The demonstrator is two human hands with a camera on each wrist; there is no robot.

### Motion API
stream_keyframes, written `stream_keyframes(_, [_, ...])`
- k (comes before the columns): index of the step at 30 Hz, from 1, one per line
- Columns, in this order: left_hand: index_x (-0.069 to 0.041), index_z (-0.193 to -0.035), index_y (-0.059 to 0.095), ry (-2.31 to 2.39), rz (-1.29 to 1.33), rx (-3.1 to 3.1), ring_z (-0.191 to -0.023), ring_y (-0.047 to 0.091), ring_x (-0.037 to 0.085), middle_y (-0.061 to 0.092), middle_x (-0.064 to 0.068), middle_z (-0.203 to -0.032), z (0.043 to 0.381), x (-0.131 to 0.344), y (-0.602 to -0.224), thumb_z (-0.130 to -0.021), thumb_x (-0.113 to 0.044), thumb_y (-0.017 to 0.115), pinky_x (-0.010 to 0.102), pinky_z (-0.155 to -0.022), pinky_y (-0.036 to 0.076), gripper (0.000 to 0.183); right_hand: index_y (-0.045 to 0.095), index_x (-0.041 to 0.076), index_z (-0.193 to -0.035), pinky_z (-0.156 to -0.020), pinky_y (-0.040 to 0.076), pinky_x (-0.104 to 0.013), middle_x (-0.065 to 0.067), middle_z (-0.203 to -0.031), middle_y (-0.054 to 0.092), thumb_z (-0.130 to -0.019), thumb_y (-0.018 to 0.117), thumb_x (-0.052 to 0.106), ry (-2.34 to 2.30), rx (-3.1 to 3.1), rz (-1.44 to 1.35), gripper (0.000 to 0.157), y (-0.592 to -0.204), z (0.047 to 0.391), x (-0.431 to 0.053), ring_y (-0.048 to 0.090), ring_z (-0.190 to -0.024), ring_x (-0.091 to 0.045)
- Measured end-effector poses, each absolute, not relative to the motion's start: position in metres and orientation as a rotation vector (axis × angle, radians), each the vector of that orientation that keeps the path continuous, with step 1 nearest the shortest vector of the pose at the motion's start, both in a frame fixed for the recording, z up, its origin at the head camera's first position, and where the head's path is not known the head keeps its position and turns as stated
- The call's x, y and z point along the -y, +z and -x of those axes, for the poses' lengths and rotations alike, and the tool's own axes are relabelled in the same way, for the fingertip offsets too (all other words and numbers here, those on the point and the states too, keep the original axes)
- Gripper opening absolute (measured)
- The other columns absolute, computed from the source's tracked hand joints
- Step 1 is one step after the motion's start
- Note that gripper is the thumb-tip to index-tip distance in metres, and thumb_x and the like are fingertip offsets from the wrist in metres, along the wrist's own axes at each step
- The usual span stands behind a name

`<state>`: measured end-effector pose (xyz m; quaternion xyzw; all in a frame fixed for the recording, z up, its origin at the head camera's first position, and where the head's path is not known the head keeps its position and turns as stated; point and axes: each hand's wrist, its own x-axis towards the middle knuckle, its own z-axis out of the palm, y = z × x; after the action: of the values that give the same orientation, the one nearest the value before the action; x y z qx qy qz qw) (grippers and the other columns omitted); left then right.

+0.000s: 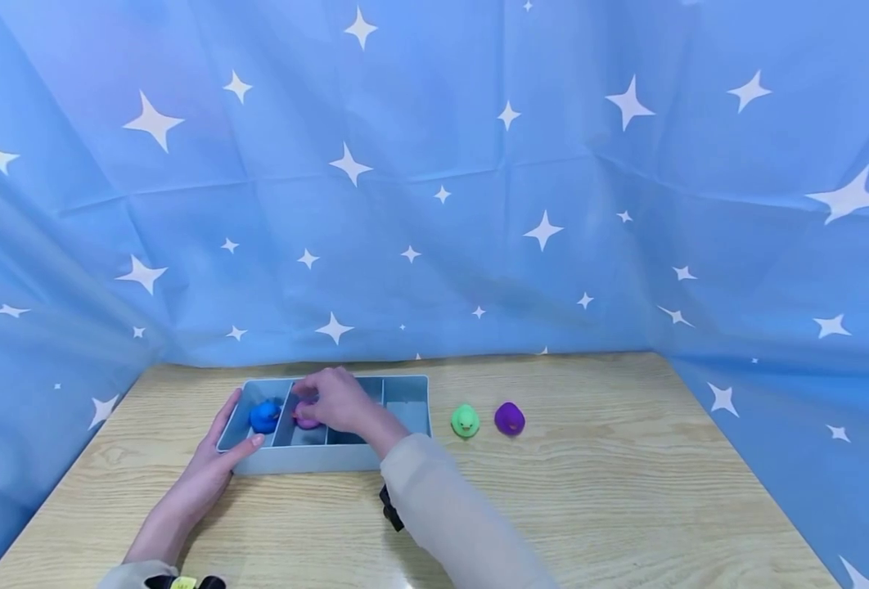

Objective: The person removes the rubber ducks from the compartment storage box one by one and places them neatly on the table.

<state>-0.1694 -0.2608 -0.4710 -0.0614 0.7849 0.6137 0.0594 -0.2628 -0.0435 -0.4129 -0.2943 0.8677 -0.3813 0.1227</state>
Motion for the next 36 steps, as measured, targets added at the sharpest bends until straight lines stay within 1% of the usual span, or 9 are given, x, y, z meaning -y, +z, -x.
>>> stream_keyframes(3, [-0.039,-0.165,-0.005,1.86,0.184,-2.378,-0.154,-0.012,0.044,-0.01,0.012,-0.171,0.169,0.261,-0.471,-0.1,-0.036,0.066,0.074,-0.115,0.0,0.095,0.073,0.009,-0.129,-0.096,0.053,-0.028,-0.001,-0.113,0.075,-0.093,0.078,0.013,-1.097,-2.531,0.862,0.036,-0.415,0.262,0.044,0.067,-0.097,-0.006])
stream_keyframes(6, [-0.039,-0.165,-0.005,1.86,0.186,-2.385,-0.154,-0.012,0.043,-0.01,0.012,-0.172,0.168,0.261,-0.471,-0.1,-0.036,0.066,0.074,-0.116,0.0,0.095,0.072,0.007,-0.129,-0.091,0.053,-0.024,-0.002,-0.109,0.075,-0.093,0.078,0.012,-1.067,-2.547,0.897,0.037,-0.417,0.261,0.045,0.064,-0.09,-0.004])
stream_keyframes(8, [-0.04,-0.165,-0.005,1.861,0.186,-2.388,-0.154,-0.012,0.043,-0.009,0.011,-0.172,0.168,0.261,-0.471,-0.1,-0.036,0.066,0.074,-0.116,0.0,0.095,0.072,0.007,-0.13,-0.088,0.052,-0.022,-0.001,-0.109,0.075,-0.093,0.078,0.012,-1.03,-2.571,0.93,0.038,-0.419,0.261,0.046,0.063,-0.091,-0.005])
stream_keyframes(12, [-0.041,-0.164,-0.006,1.846,0.19,-2.391,-0.154,-0.012,0.043,-0.01,0.011,-0.172,0.168,0.261,-0.471,-0.1,-0.037,0.066,0.074,-0.115,0.001,0.096,0.071,0.005,-0.13,-0.09,0.051,-0.02,-0.001,-0.109,0.075,-0.093,0.078,0.012,-0.979,-2.618,0.986,0.039,-0.424,0.261,0.049,0.064,-0.096,-0.007])
stream_keyframes(15, [-0.043,-0.164,-0.007,1.832,0.2,-2.39,-0.154,-0.012,0.045,-0.011,0.011,-0.171,0.169,0.26,-0.47,-0.1,-0.038,0.066,0.076,-0.114,0.002,0.097,0.072,0.004,-0.128,-0.093,0.052,-0.021,-0.001,-0.107,0.076,-0.093,0.077,0.01,-0.993,-2.629,0.995,0.036,-0.427,0.262,0.051,0.067,-0.098,-0.007])
stream_keyframes(19, [-0.042,-0.164,-0.006,1.844,0.193,-2.387,-0.154,-0.012,0.044,-0.01,0.012,-0.171,0.169,0.259,-0.47,-0.1,-0.038,0.066,0.075,-0.115,0.001,0.096,0.074,0.003,-0.125,-0.092,0.052,-0.021,-0.001,-0.104,0.077,-0.094,0.075,0.008,-1.011,-2.63,0.99,0.031,-0.429,0.262,0.052,0.069,-0.097,-0.006])
stream_keyframes(28, [-0.043,-0.164,-0.006,1.829,0.213,-2.389,-0.154,-0.012,0.044,-0.01,0.012,-0.171,0.17,0.259,-0.471,-0.1,-0.039,0.066,0.076,-0.114,0.002,0.096,0.075,0.003,-0.122,-0.094,0.052,-0.023,-0.004,-0.109,0.076,-0.094,0.076,0.009,-0.932,-2.653,0.983,0.029,-0.428,0.261,0.054,0.069,-0.106,-0.013])
stream_keyframes(36, [-0.042,-0.164,-0.007,1.813,0.218,-2.392,-0.154,-0.011,0.045,-0.011,0.012,-0.171,0.171,0.26,-0.471,-0.1,-0.04,0.066,0.076,-0.114,0.002,0.097,0.08,0.006,-0.114,-0.088,0.052,-0.02,0.0,-0.105,0.077,-0.091,0.08,0.013,-0.867,-2.684,1.035,0.024,-0.428,0.26,0.055,0.066,-0.1,-0.011])
